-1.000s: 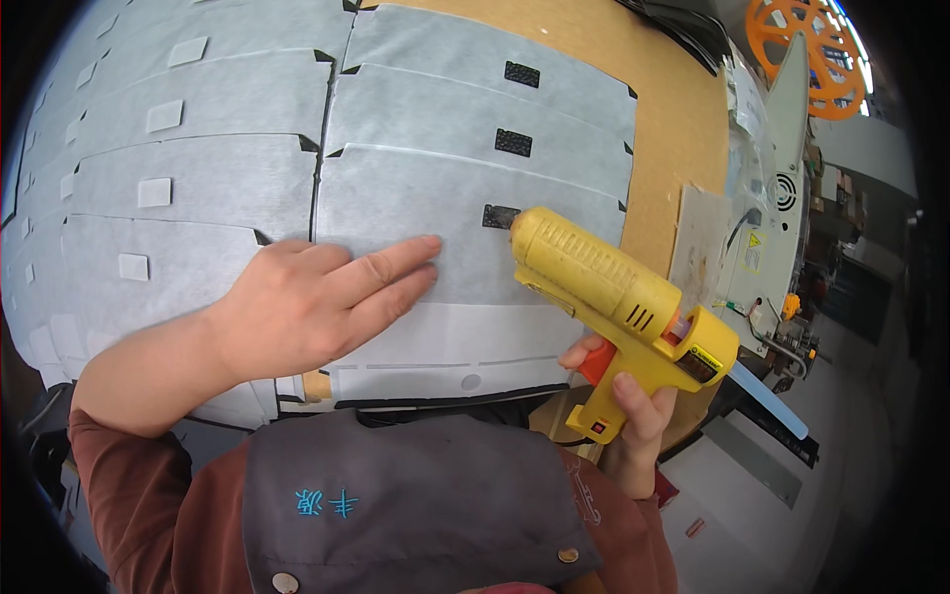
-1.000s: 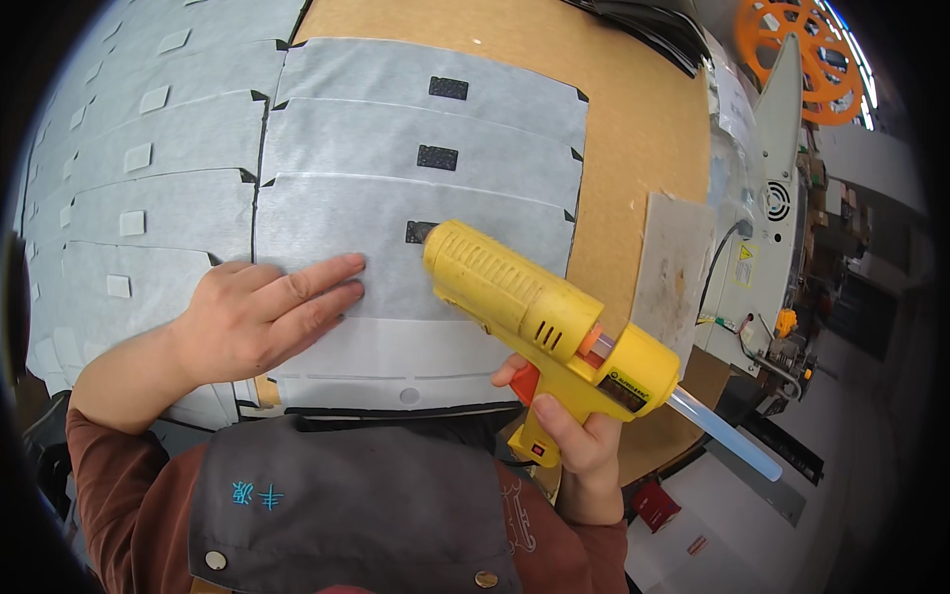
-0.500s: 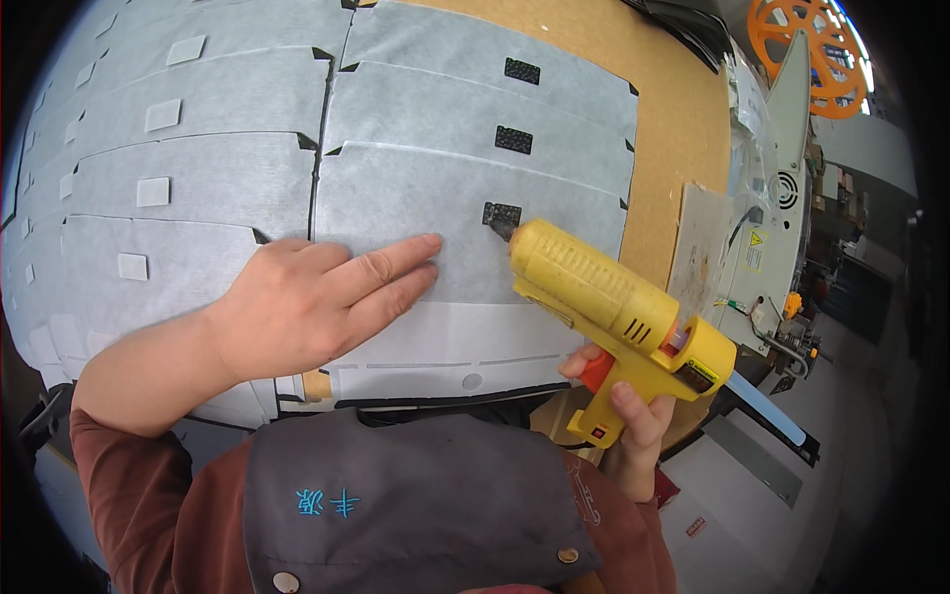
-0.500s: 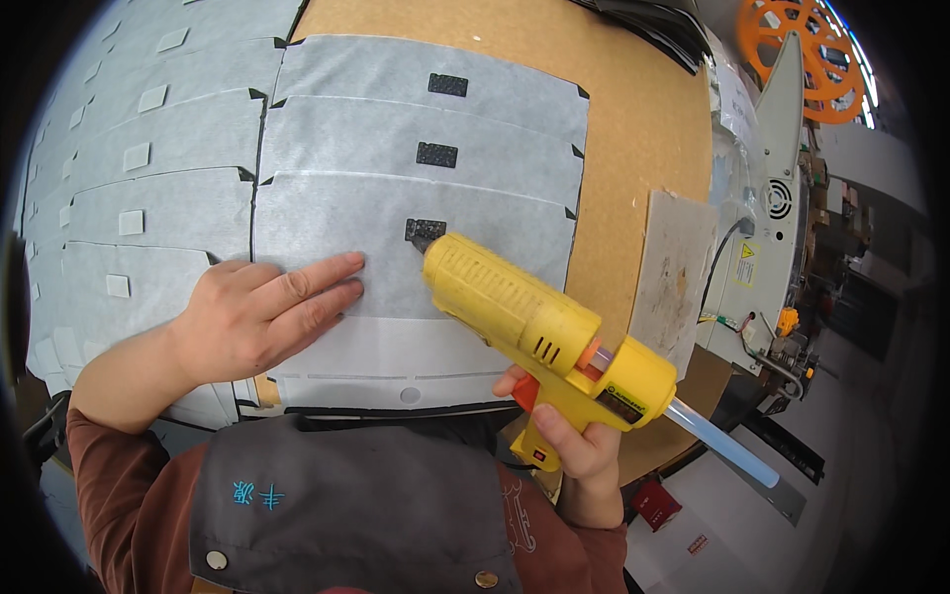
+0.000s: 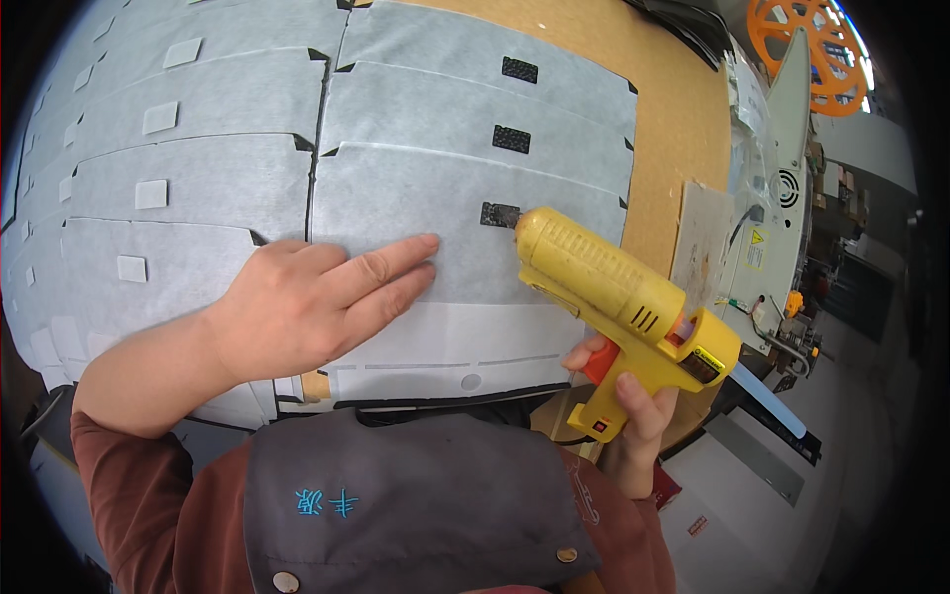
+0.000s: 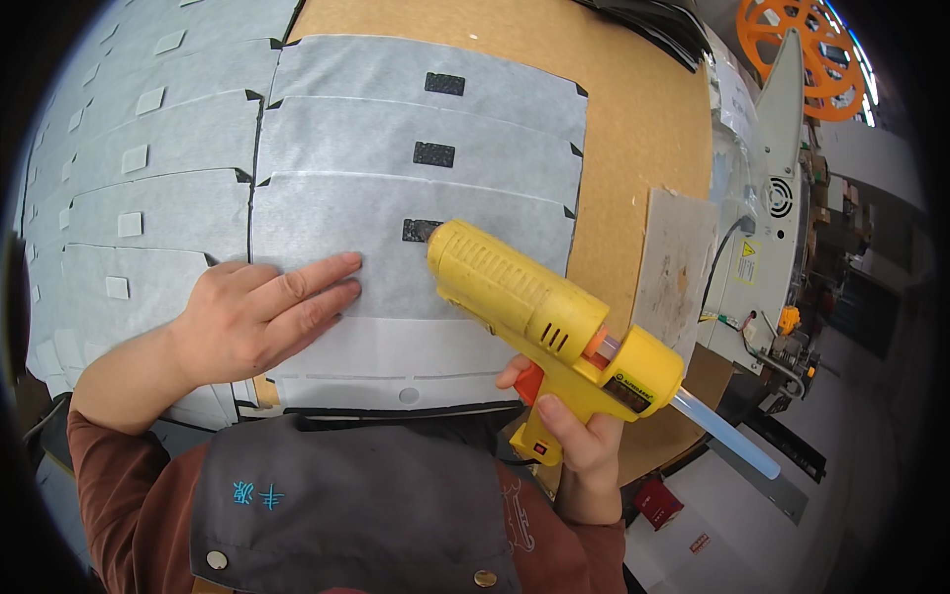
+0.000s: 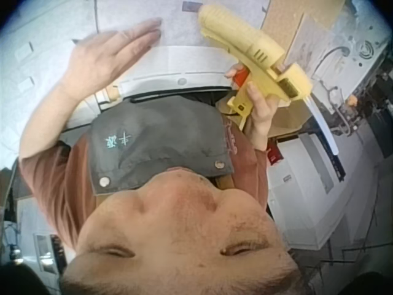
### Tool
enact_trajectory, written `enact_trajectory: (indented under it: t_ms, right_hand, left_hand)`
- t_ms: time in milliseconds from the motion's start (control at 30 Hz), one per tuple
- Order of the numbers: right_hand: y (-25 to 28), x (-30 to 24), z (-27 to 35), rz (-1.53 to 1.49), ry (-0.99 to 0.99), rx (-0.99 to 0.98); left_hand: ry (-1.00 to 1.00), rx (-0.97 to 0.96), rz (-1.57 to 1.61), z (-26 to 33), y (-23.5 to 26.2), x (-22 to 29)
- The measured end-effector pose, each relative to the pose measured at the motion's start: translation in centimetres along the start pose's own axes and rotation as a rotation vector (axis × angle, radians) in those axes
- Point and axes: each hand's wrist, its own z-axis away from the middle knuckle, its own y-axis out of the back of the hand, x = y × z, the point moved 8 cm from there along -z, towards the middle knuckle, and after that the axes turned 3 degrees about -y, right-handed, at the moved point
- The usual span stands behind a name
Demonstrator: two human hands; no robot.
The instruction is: The person uses a yellow hot glue gun to apply adhesive to small white rectangular pieces on a large grey fabric sheet. They then pick up a black fabric piece and place it onto the glued areas, pressing it down to secure it. The process is repeated for multiple sections of the fabric sheet.
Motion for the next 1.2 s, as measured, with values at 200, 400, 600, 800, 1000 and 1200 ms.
enact_trajectory:
  t_ms: [200,400,600,800,1000,1200]
  right_hand:
    - [0.8,0.2,0.2,0.043,-0.011,0.018]
    - [0.9,0.2,0.3,0.027,0.002,0.036]
    - [0.9,0.1,0.5,0.002,0.007,0.050]
    - [1.2,0.6,0.9,-0.027,-0.005,0.048]
    - [1.3,0.9,1.1,-0.045,-0.010,0.005]
    - [0.2,0.5,0.4,-0.036,-0.018,-0.004]
  left_hand:
    - [0.000,0.008,0.002,0.1,0.0,0.0]
    - [-0.005,0.003,-0.008,0.0,0.0,0.0]
    - [-0.008,0.002,-0.008,0.0,0.0,0.0]
    - [-0.007,0.006,0.009,-0.1,0.0,0.0]
    - [-0.008,0.005,0.008,-0.1,0.0,0.0]
    - [-0.005,-0.009,0.005,0.0,-0.1,0.0]
